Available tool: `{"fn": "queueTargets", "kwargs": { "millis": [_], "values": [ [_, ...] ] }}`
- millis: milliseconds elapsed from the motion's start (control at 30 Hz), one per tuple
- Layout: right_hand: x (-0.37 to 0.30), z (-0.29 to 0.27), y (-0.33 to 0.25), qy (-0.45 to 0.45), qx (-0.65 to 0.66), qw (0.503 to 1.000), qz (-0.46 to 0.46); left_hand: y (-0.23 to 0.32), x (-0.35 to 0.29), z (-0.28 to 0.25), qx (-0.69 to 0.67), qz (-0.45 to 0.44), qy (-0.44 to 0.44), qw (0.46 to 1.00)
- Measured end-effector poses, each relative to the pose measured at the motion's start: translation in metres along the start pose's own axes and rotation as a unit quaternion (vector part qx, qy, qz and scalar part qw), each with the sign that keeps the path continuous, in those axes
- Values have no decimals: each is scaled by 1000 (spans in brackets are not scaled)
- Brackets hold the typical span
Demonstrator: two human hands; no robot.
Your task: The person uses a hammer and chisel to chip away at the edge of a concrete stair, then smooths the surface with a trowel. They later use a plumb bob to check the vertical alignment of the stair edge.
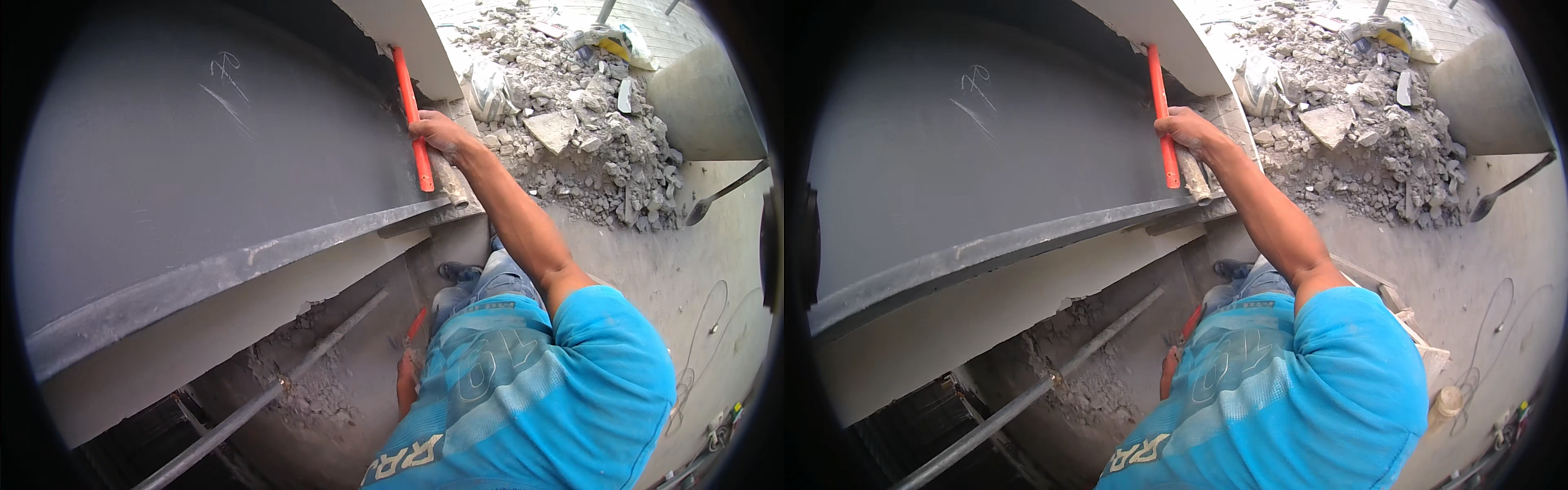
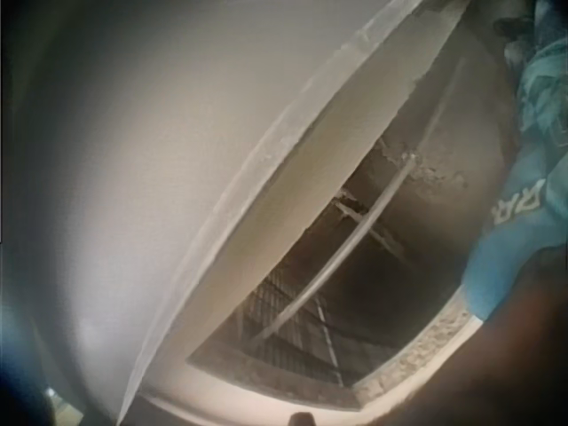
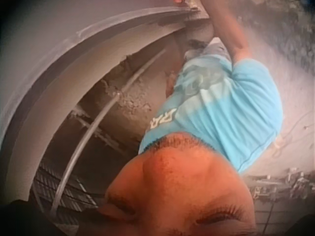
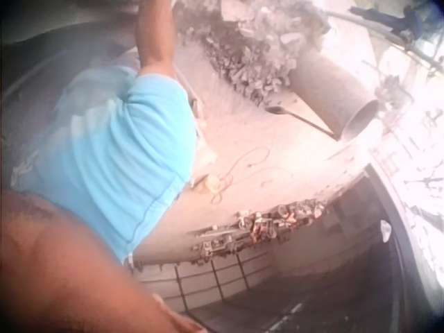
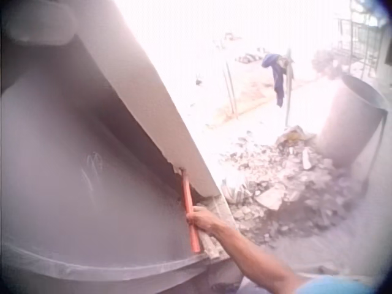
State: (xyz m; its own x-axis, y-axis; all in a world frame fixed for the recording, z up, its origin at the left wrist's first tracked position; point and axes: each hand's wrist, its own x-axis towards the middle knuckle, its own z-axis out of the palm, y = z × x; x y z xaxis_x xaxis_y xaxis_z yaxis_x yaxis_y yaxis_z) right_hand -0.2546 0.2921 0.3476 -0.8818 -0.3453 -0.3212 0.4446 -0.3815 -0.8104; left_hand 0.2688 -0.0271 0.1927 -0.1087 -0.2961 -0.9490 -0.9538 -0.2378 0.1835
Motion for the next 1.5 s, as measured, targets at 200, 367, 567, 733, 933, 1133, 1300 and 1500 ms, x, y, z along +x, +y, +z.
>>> {"fn": "queueTargets", "kwargs": {
  "millis": [200, 367, 567, 733, 933, 1133, 1300, 1500],
  "values": [
    [-115, -24, -6, 67, -60, 986, -141, -6, 33, -43, 39, 47, -7, 998],
    [-205, -44, 77, 236, -45, 961, -135, 18, 21, -55, 100, 116, -31, 988],
    [-318, -22, 265, 361, -33, 932, -14, -12, 87, -82, 176, 169, -130, 961],
    [-375, 9, 366, 336, 3, 929, 156, -50, 105, -88, 167, 136, -165, 963],
    [-354, -14, 466, 270, -85, 926, 250, -63, 185, -35, 191, 157, -194, 949],
    [-277, -88, 600, 163, -389, 859, 291, -63, 311, 37, 279, 238, -116, 923],
    [-215, -133, 674, 131, -541, 797, 237, -65, 443, 94, 374, 317, -36, 871],
    [-157, -181, 744, 180, -589, 772, 157, -64, 508, 148, 498, 329, -11, 802]
  ]
}}
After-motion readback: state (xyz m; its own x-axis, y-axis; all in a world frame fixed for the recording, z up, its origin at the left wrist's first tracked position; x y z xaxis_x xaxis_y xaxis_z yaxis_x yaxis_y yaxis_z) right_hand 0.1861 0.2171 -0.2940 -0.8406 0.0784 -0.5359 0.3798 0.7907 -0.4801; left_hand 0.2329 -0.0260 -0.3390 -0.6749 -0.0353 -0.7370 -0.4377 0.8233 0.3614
